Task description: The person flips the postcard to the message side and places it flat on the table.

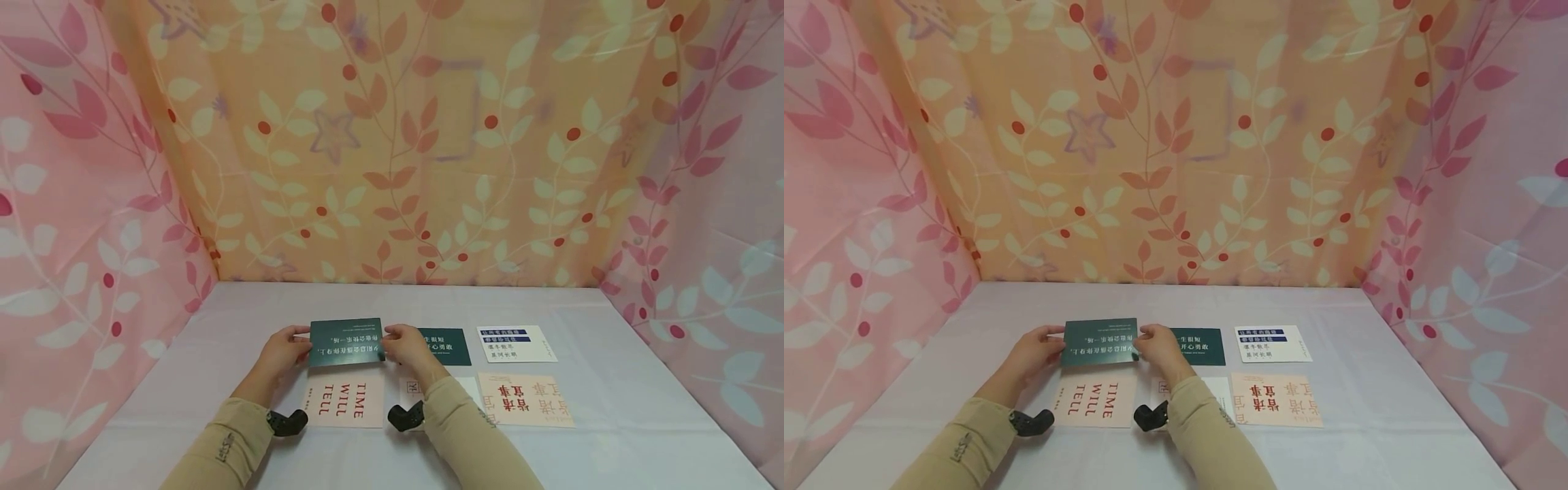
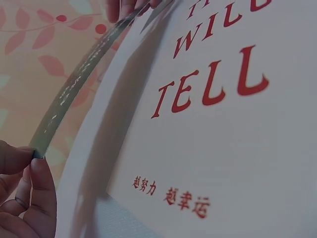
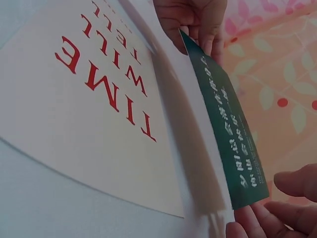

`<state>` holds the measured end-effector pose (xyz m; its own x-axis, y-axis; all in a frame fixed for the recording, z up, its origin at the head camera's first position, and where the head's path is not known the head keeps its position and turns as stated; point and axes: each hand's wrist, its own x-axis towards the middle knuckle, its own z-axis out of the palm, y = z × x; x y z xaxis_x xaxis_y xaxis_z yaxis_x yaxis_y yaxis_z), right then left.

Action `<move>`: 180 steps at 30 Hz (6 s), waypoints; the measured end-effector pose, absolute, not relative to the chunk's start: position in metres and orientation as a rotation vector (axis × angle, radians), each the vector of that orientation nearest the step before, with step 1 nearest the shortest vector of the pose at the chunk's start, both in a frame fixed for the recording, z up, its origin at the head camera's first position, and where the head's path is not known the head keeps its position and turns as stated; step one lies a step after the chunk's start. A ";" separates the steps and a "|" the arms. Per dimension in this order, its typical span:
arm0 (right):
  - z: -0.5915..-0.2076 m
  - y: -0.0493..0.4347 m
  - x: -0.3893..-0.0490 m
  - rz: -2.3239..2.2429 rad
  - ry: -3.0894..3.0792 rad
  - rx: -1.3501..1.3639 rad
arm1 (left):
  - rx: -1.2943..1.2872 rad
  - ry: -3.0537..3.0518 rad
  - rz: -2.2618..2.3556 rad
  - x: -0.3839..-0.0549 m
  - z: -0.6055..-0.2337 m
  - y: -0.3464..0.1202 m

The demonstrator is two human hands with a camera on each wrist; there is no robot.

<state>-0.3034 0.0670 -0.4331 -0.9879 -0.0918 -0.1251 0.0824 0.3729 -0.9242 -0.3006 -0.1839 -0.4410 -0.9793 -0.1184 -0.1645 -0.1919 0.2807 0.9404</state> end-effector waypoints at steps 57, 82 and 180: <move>-0.421 0.078 -0.312 -1.637 2.568 -0.138 | -0.316 2.464 1.845 -0.302 -0.434 -0.187; -0.419 0.085 -0.317 -1.649 2.542 -0.090 | -0.245 2.383 1.931 -0.301 -0.430 -0.187; -0.433 0.083 -0.315 -1.756 2.487 -0.152 | -0.226 2.324 2.080 -0.304 -0.439 -0.182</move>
